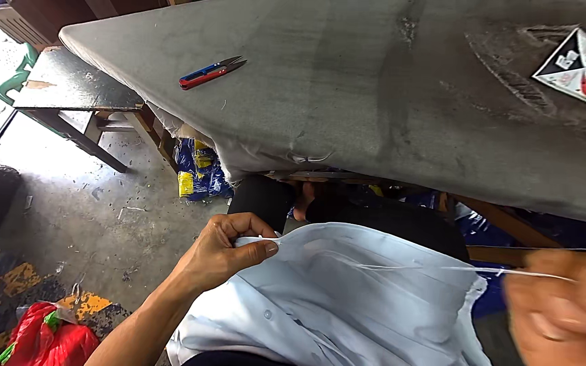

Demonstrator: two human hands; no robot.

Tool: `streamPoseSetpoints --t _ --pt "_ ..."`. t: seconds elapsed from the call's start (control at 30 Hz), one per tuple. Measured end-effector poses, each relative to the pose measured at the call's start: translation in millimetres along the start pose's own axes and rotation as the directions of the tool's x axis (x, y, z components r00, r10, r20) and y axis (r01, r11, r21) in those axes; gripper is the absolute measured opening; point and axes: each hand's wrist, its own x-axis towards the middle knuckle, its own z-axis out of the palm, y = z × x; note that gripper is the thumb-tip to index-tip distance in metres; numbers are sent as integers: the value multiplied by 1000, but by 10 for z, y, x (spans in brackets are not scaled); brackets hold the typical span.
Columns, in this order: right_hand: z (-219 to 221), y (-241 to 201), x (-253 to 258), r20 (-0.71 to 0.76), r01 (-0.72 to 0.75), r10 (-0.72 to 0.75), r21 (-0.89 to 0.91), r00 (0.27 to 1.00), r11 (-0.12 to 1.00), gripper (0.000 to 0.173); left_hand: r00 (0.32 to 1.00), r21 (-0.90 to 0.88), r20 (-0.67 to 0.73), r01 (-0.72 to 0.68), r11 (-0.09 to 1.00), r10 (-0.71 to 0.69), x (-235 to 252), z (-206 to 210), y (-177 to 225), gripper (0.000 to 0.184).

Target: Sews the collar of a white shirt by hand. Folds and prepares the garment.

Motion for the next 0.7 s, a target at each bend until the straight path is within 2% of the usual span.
streamPoseSetpoints --t 0.1,0.17,0.27,0.37,0.5,0.7 --pt "291 244 3 199 4 12 -80 980 997 15 1000 0 -14 -1 1000 1 -5 -5 -7 9" --pt "591 425 -23 271 -20 46 -95 962 995 14 1000 -5 -19 -3 1000 3 -4 -2 -3 9" --pt "886 633 -79 249 -5 66 -241 966 971 12 1000 -3 -19 -5 1000 5 -10 -2 1 9" --pt "984 762 -81 200 20 59 -373 978 928 10 1000 -18 -11 -6 1000 6 -12 -13 -2 8" --pt "1010 836 -89 189 65 29 -472 982 879 11 1000 -44 0 -3 999 3 -20 -27 -13 8" --pt "1022 819 -91 191 88 13 -515 982 853 13 1000 -63 4 3 998 -2 -29 -47 -11 9"
